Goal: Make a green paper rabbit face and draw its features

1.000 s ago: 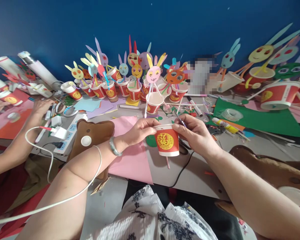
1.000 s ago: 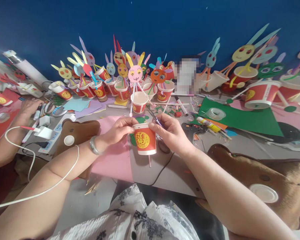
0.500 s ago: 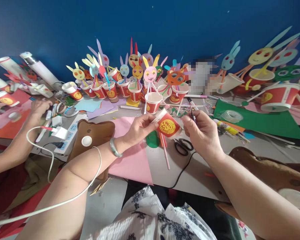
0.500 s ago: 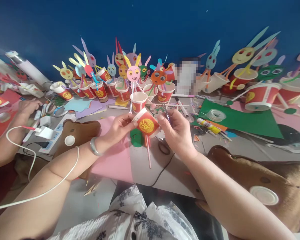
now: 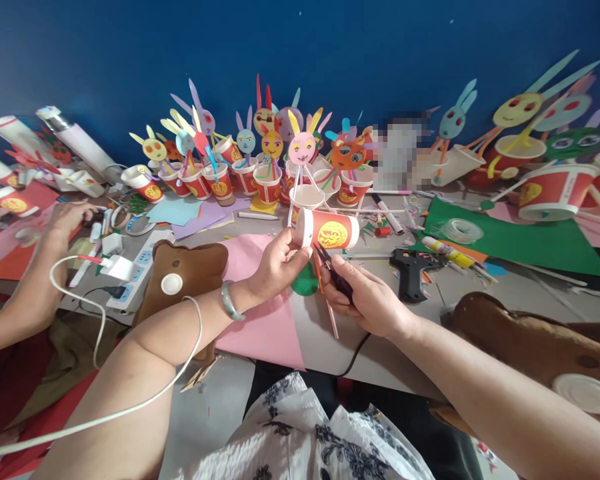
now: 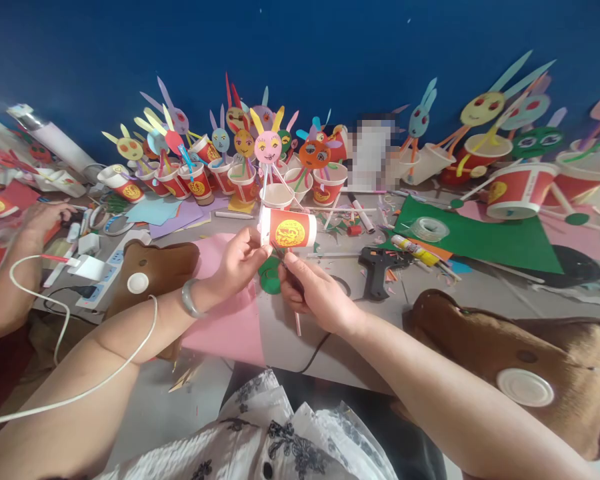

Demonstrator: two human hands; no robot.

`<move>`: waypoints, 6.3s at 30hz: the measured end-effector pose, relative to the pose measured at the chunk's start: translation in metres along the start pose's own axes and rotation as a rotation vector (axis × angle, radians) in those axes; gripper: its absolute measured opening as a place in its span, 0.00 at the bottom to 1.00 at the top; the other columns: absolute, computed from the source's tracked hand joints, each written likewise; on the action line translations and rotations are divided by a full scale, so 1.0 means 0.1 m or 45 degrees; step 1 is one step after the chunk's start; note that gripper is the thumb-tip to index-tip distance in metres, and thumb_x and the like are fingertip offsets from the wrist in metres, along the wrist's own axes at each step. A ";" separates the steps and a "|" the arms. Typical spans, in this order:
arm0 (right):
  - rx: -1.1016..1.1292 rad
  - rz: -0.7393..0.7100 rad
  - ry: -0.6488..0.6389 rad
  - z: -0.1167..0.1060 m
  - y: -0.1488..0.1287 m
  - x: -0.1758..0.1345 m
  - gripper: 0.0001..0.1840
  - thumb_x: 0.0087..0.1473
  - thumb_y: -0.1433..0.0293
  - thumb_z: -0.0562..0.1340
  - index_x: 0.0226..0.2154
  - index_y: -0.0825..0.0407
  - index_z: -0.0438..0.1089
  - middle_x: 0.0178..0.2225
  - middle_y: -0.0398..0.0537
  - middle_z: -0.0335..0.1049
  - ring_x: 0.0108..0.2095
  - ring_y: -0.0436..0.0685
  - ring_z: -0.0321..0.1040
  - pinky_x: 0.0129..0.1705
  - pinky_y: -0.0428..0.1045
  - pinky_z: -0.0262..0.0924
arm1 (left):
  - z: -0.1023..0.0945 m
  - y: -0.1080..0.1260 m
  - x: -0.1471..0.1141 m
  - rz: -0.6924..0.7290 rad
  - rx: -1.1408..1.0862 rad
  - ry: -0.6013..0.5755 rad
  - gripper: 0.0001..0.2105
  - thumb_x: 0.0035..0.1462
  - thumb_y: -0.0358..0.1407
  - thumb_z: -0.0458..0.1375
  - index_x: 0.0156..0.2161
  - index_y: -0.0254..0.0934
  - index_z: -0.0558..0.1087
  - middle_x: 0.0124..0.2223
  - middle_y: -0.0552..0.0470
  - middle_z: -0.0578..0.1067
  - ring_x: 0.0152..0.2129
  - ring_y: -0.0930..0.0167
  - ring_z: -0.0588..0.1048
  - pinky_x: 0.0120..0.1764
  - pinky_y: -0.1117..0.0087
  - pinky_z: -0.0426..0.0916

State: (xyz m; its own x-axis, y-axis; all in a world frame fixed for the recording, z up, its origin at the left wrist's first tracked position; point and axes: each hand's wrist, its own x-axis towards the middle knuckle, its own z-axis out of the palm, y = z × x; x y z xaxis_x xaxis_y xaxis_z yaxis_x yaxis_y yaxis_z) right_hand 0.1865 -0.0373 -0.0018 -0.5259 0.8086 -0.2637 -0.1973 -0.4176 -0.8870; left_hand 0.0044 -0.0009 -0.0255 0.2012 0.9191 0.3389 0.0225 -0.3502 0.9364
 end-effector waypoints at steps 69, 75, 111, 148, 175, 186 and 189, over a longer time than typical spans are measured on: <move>0.300 -0.019 0.106 0.12 -0.02 -0.07 0.27 0.53 0.46 0.71 0.28 0.50 0.63 0.13 0.31 0.53 0.11 0.41 0.39 0.14 0.40 0.35 | -0.02 0.12 -0.15 0.311 0.529 -0.068 0.12 0.72 0.45 0.52 0.42 0.39 0.68 0.32 0.53 0.76 0.27 0.74 0.73 0.33 0.71 0.66; 0.290 -0.024 0.125 0.05 -0.02 -0.03 0.28 0.48 0.47 0.74 0.26 0.50 0.63 0.12 0.31 0.51 0.12 0.41 0.39 0.14 0.40 0.34 | -0.04 0.14 -0.11 0.483 0.586 -0.054 0.08 0.72 0.39 0.53 0.43 0.37 0.71 0.33 0.53 0.77 0.28 0.75 0.73 0.34 0.74 0.68; -0.189 -0.018 0.078 -0.16 -0.18 -0.04 0.28 0.58 0.43 0.64 0.25 0.49 0.62 0.13 0.33 0.50 0.14 0.45 0.38 0.16 0.46 0.30 | -0.12 0.20 -0.02 0.417 0.410 -0.058 0.12 0.70 0.39 0.54 0.35 0.37 0.71 0.28 0.57 0.68 0.23 0.77 0.63 0.29 0.74 0.62; -0.379 -0.099 0.070 -0.26 -0.33 -0.10 0.31 0.59 0.41 0.63 0.22 0.48 0.59 0.12 0.34 0.48 0.14 0.45 0.37 0.17 0.46 0.33 | -0.14 0.27 -0.01 0.196 0.147 -0.142 0.15 0.68 0.47 0.58 0.36 0.36 0.74 0.30 0.54 0.75 0.26 0.75 0.69 0.29 0.73 0.65; -1.615 -0.681 0.465 -0.23 -0.35 -0.18 0.16 0.63 0.55 0.58 0.28 0.46 0.60 0.18 0.39 0.56 0.18 0.51 0.48 0.26 0.50 0.47 | -0.18 0.28 0.01 0.130 0.102 -0.133 0.16 0.65 0.48 0.60 0.35 0.37 0.74 0.29 0.55 0.72 0.26 0.75 0.67 0.31 0.73 0.66; -1.677 -0.702 0.576 -0.24 -0.27 -0.17 0.16 0.63 0.55 0.58 0.30 0.47 0.62 0.18 0.39 0.56 0.18 0.51 0.54 0.26 0.49 0.47 | -0.15 0.24 -0.01 0.197 0.140 -0.104 0.13 0.67 0.45 0.59 0.37 0.37 0.74 0.30 0.55 0.73 0.26 0.76 0.67 0.29 0.74 0.63; -1.646 -0.733 0.571 -0.23 -0.25 -0.15 0.16 0.64 0.56 0.57 0.30 0.47 0.61 0.18 0.39 0.57 0.19 0.51 0.54 0.25 0.48 0.48 | -0.14 0.25 -0.01 0.280 0.195 -0.082 0.13 0.68 0.44 0.58 0.35 0.37 0.73 0.29 0.56 0.73 0.25 0.77 0.66 0.27 0.75 0.60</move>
State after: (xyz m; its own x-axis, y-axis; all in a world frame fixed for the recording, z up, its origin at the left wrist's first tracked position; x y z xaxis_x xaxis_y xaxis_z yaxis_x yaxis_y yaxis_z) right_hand 0.2188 -0.0296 0.0157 -0.2926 0.8885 0.3535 0.6961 0.4514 -0.5584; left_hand -0.0086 -0.0080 -0.0013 0.2795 0.8062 0.5215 0.1178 -0.5678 0.8147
